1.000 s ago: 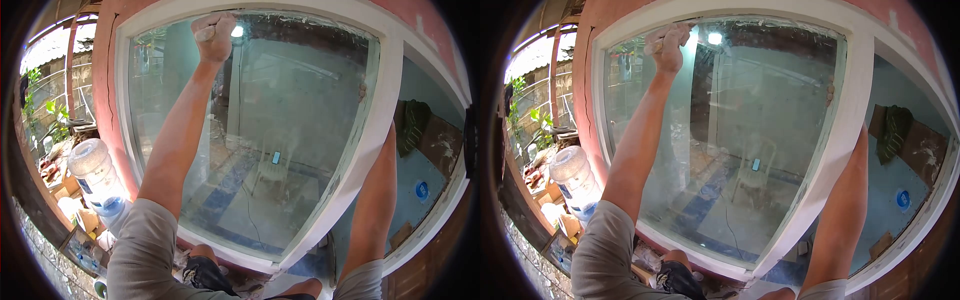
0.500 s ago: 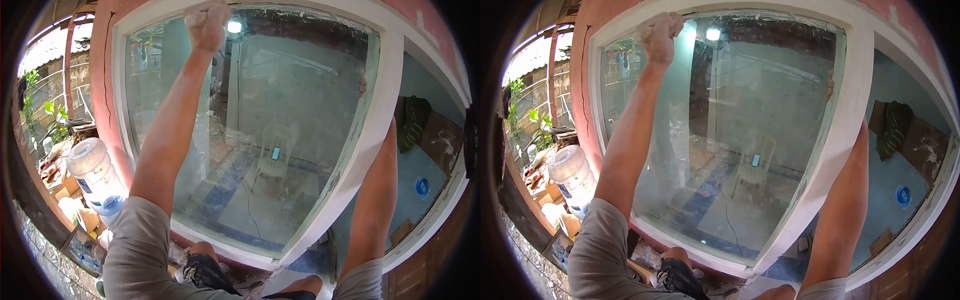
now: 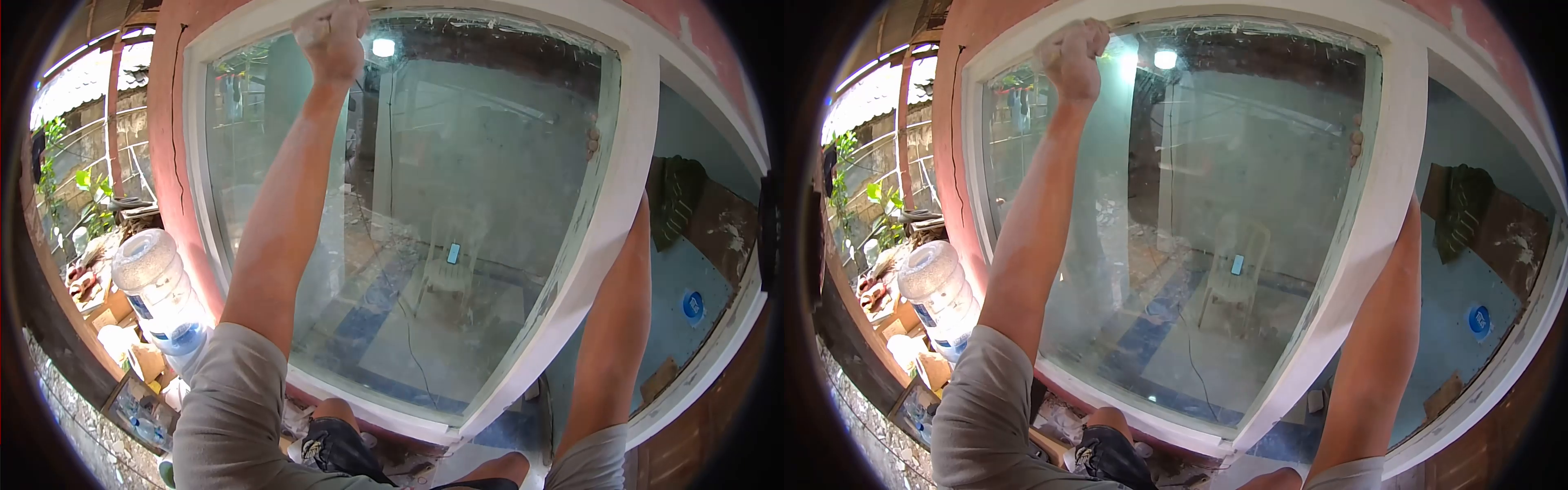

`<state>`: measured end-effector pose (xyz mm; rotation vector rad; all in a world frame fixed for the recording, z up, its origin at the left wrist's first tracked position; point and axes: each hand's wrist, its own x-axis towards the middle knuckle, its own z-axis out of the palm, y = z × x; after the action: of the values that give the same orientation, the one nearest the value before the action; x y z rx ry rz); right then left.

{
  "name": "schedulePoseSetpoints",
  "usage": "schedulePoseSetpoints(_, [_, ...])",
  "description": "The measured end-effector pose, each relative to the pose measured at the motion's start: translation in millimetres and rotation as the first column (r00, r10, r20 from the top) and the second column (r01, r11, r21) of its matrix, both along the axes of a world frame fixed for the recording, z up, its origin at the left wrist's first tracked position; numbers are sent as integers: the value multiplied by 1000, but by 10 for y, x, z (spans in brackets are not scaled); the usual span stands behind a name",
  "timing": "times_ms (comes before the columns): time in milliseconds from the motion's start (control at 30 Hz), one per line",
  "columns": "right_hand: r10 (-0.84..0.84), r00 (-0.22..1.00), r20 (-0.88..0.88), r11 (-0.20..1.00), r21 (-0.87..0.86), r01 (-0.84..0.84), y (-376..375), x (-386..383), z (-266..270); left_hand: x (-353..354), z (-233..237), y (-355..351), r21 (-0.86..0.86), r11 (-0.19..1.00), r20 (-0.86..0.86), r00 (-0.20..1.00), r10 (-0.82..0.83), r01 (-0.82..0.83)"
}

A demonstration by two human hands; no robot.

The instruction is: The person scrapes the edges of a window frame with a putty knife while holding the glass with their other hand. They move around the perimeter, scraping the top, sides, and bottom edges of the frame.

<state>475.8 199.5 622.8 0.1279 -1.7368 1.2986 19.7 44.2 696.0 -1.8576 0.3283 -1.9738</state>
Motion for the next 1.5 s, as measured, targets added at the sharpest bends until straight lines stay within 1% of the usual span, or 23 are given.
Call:
schedulePoseSetpoints(133, [19, 999, -30, 1000, -1, -19, 37, 17, -41, 21, -238, -57, -69, 997, 2, 999, 47, -47])
schedulePoseSetpoints(200, [25, 999, -43, 1000, 1, -25, 83, 33, -46, 56, -279, -34, -27, 999, -44, 999, 30, -31])
schedulePoseSetpoints(300, [48, 998, -36, 999, 10, -48, 53, 39, -37, 23, -59, -47, -27, 999, -55, 998, -21, 19])
schedulePoseSetpoints(367, [-58, 995, -79, 998, -3, 58, -22, 16, -76, 23, 2, -61, -65, 996, -29, 998, -64, 62])
schedulePoseSetpoints(433, [-35, 998, -61, 999, 20, 36, 26, 24, -67, 117, -333, -80, -107, 990, 138, 985, 101, -87])
schedulePoseSetpoints(567, [-19, 998, -63, 998, 53, 22, -57, -32, -66, 206, -1073, 26, -44, 996, 1, 997, 72, -72])
schedulePoseSetpoints(633, [-82, 993, -90, 997, 8, 83, -279, -104, -90, 240, -1025, 81, 25, 996, 33, 996, 83, -84])
schedulePoseSetpoints(700, [-147, 983, -108, 989, -47, 143, -413, -148, -101, 306, -787, -31, -145, 935, 195, 917, 347, -323])
schedulePoseSetpoints(733, [-186, 977, -106, 981, -81, 178, -434, -159, -96, 201, -585, 65, -115, 941, 182, 924, 335, -319])
schedulePoseSetpoints(800, [-224, 968, -110, 971, -113, 212, -299, -119, -64, 204, -256, 98, 8, 996, 49, 995, 83, -83])
schedulePoseSetpoints(833, [-120, 990, -71, 992, -41, 117, -71, -34, -41, 260, -243, 99, 42, 996, 79, 994, 79, -82])
schedulePoseSetpoints(867, [-17, 1000, -23, 999, 30, 18, 56, 15, -15, 233, -328, 129, 0, 996, 70, 994, 89, -90])
schedulePoseSetpoints(967, [-22, 999, -43, 999, 43, 24, 28, 8, -37, 291, -862, 118, -25, 994, 37, 994, 105, -104])
schedulePoseSetpoints(1033, [-31, 998, -64, 999, 33, 33, -7, 1, -61, 317, -935, 161, 75, 995, -38, 997, 64, -61])
schedulePoseSetpoints(1100, [-47, 996, -71, 998, 25, 49, -191, -72, -51, 382, -714, 108, 20, 987, 94, 984, 154, -157])
schedulePoseSetpoints(1133, [-165, 982, -94, 986, -33, 163, -346, -139, -69, 393, -583, 49, -83, 895, 248, 861, 444, -438])
schedulePoseSetpoints(1200, [-286, 951, -114, 957, -92, 276, -444, -166, -69, 354, -164, 119, 93, 994, 39, 998, 51, -55])
schedulePoseSetpoints(1267, [-236, 965, -115, 969, -99, 225, -323, -126, -83, 307, -160, 69, -8, 1000, 35, 999, 24, -24])
schedulePoseSetpoints(1300, [-218, 969, -112, 973, -103, 207, -227, -100, -93, 316, -299, 75, -29, 992, 87, 988, 128, -126])
schedulePoseSetpoints(1333, [-110, 991, -78, 993, -37, 108, 25, -13, -72, 336, -469, 72, -54, 973, 139, 963, 230, -225])
schedulePoseSetpoints(1367, [-2, 999, -47, 999, 32, 4, 160, 38, -38, 382, -665, 34, -156, 971, 220, 952, 211, -180])
schedulePoseSetpoints(1433, [-17, 998, -60, 999, 36, 19, 138, 28, -54, 285, -777, 163, 4, 1000, -39, 999, 12, -12])
schedulePoseSetpoints(1500, [-42, 997, -62, 998, 39, 44, 22, 5, -47, 332, -681, 160, 33, 999, 9, 999, 31, -31])
